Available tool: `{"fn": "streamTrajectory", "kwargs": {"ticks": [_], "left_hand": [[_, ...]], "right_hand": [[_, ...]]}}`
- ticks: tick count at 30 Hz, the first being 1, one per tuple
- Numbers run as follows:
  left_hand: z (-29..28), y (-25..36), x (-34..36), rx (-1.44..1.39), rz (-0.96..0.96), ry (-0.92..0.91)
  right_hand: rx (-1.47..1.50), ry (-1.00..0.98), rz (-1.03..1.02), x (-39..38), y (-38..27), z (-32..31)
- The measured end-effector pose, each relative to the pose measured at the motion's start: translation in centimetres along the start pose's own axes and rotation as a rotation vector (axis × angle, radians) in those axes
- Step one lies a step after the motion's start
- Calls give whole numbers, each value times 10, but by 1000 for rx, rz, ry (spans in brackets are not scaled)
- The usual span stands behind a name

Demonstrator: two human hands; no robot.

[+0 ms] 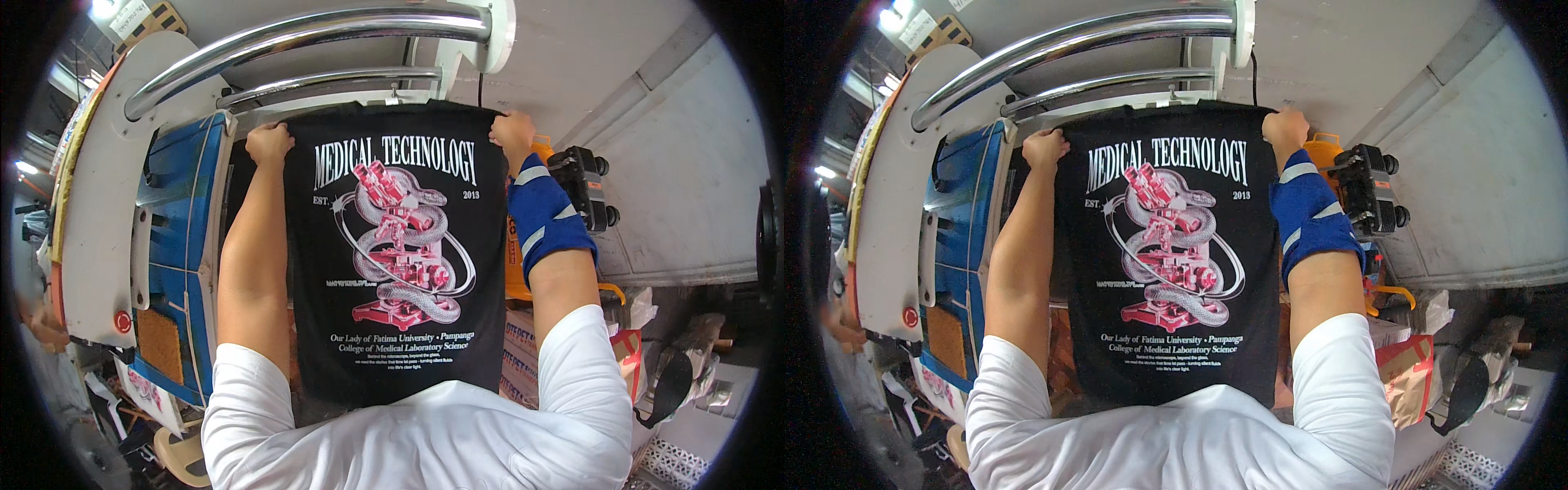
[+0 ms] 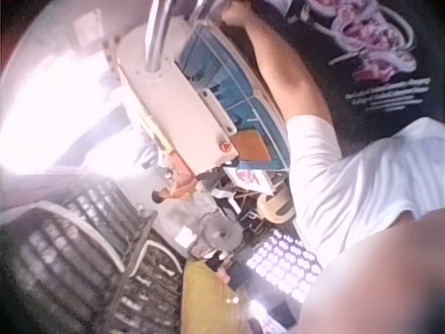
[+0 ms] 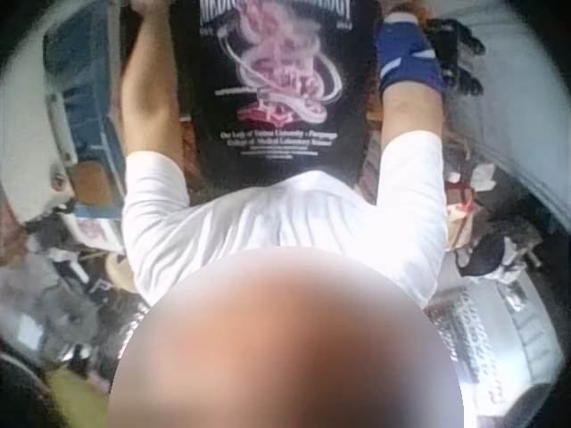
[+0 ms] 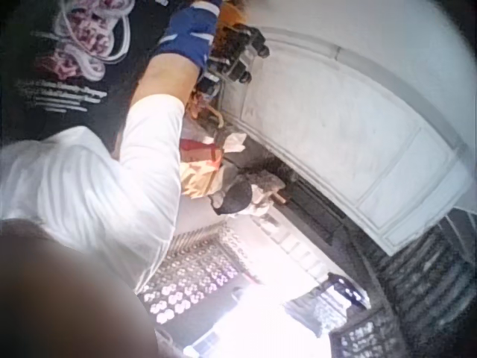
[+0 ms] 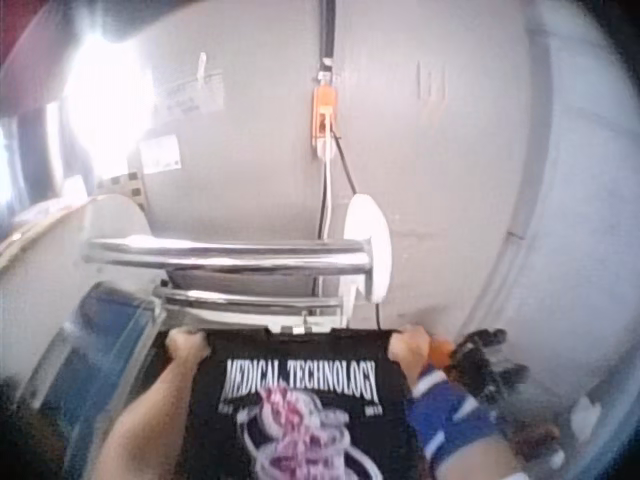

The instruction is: The person places black t-shirts onto a heat press, aligns a printed transfer sheet on the chest, closes the press, and then removes the finished shirt. The process is repeated for multiple shirts.

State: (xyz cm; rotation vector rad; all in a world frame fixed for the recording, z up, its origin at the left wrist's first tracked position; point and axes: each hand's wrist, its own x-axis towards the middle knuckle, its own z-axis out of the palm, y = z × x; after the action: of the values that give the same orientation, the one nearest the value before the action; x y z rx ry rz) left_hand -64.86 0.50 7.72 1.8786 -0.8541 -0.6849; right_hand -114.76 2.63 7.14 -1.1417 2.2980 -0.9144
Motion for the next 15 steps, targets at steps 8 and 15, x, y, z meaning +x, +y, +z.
{"fn": "streamTrajectory", "kwargs": {"ticks": [8, 15], "left_hand": [[65, -12, -119, 526, 1165, -565], [62, -7, -96, 707, 1014, -483]], "right_hand": [[-339, -65, -1087, -143, -38, 81], [-412, -108, -792, -117, -32, 69]]}}
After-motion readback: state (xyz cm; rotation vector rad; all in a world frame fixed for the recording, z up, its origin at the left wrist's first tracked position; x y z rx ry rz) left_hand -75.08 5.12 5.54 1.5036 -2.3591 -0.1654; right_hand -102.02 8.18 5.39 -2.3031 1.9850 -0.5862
